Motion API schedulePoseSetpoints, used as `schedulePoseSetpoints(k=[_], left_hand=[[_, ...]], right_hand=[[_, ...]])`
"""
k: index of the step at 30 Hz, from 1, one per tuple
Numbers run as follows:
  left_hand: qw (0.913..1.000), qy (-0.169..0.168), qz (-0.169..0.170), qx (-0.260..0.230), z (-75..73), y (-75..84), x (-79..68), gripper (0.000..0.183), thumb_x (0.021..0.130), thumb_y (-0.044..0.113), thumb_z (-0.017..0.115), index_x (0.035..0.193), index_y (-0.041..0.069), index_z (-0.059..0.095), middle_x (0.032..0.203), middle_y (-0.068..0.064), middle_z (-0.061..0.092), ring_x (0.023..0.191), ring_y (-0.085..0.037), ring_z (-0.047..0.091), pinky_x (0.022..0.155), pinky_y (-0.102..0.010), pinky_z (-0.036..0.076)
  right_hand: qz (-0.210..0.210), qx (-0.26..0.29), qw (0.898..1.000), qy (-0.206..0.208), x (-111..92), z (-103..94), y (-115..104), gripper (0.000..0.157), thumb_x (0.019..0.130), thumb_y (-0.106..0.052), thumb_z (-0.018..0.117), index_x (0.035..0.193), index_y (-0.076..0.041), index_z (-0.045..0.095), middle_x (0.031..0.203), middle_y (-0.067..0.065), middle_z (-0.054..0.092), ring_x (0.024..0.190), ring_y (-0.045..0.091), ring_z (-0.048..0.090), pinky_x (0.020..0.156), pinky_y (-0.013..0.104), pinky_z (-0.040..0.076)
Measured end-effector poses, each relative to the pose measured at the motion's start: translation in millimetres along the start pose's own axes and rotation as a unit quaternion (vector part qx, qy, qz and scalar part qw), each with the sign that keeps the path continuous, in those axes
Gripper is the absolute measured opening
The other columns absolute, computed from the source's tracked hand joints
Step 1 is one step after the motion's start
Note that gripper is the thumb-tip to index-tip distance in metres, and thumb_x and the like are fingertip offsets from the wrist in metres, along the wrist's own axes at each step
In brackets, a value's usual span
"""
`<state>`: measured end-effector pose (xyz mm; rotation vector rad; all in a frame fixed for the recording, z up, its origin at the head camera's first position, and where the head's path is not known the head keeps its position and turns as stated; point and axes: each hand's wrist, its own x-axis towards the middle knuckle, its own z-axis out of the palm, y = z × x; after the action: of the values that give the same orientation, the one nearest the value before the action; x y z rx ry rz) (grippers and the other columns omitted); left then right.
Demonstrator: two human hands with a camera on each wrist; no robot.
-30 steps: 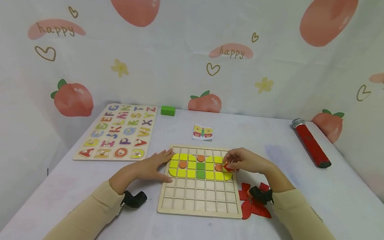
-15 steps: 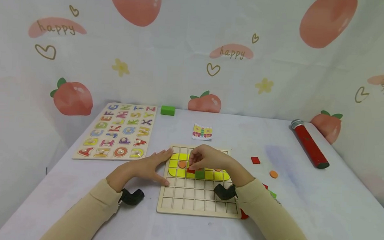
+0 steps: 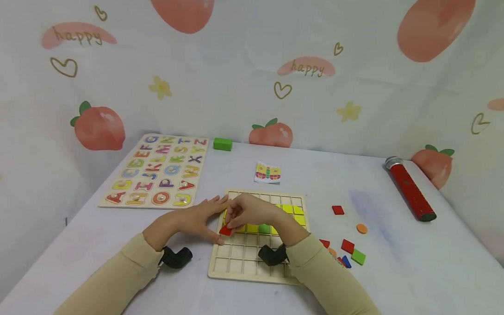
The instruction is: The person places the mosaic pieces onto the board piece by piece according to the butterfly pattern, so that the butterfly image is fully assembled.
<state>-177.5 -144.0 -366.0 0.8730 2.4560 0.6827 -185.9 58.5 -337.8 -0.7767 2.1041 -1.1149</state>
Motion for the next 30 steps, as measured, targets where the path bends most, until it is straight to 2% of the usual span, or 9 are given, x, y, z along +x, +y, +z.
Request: schedulePoseSetpoints(k=[5,12,17,24,30], left_hand=[[1.0,-0.005,0.003,0.005,0.3,-0.1,0.4,0.105,0.071,0.049,0.076,0.15,0.009,0.018,0.158,-0.009,0.005,0.145,-0.034,-0.001,0.116,-0.056,0.001],[0.9998,-0.003,0.014,0.01,0.3,0.5,-0.2,0.106,0.071,0.05,0.076,0.15,0.009,0.018,0.158,-0.009,0.006,0.145,-0.034,-0.001,0.116,-0.056,0.001],[0.9999,-0.004,0.007,0.008,0.9,-0.2,0.4,0.105,0.072,0.052,0.074,0.15,0.009,0.018,0.158,-0.007,0.007,0.145,-0.033,-0.001,0.116,-0.055,0.001],[1.0,0.003,0.006,-0.001,0.4,1.5,0.6,0.097,0.078,0.049,0.07,0.148,0.004,0.021,0.158,-0.01,0.01,0.145,-0.035,0.002,0.116,-0.056,0.002],[0.9998,-0.001,-0.017,0.005,1.3,2.0,2.5,0.099,0.076,0.05,0.071,0.149,0.009,0.018,0.158,-0.005,0.008,0.146,-0.032,0.002,0.117,-0.054,0.002]], right_hand=[[0.012,-0.023,1.0,-0.009,3,6.6,4,0.004,0.082,0.003,0.065,0.086,0.005,0.065,0.074,0.006,0.066,0.061,0.009,0.061,0.063,0.022,0.056],[-0.021,-0.098,0.995,-0.001,5,14.0,4,0.003,0.079,0.003,0.068,0.083,0.003,0.069,0.073,0.007,0.067,0.06,0.003,0.054,0.057,0.013,0.047],[-0.021,-0.141,0.99,0.01,3,16.4,0,0.003,0.079,0.002,0.069,0.082,0.001,0.07,0.074,0.006,0.067,0.061,0.001,0.051,0.058,0.011,0.044],[-0.016,-0.165,0.986,0.016,1,15.3,0,0.004,0.08,0.0,0.069,0.082,-0.003,0.071,0.075,0.003,0.068,0.063,0.003,0.052,0.059,0.012,0.045],[0.003,-0.157,0.987,0.04,-17,0.2,3,0.006,0.082,-0.009,0.07,0.087,-0.007,0.072,0.08,-0.001,0.068,0.068,0.005,0.058,0.065,0.016,0.049]])
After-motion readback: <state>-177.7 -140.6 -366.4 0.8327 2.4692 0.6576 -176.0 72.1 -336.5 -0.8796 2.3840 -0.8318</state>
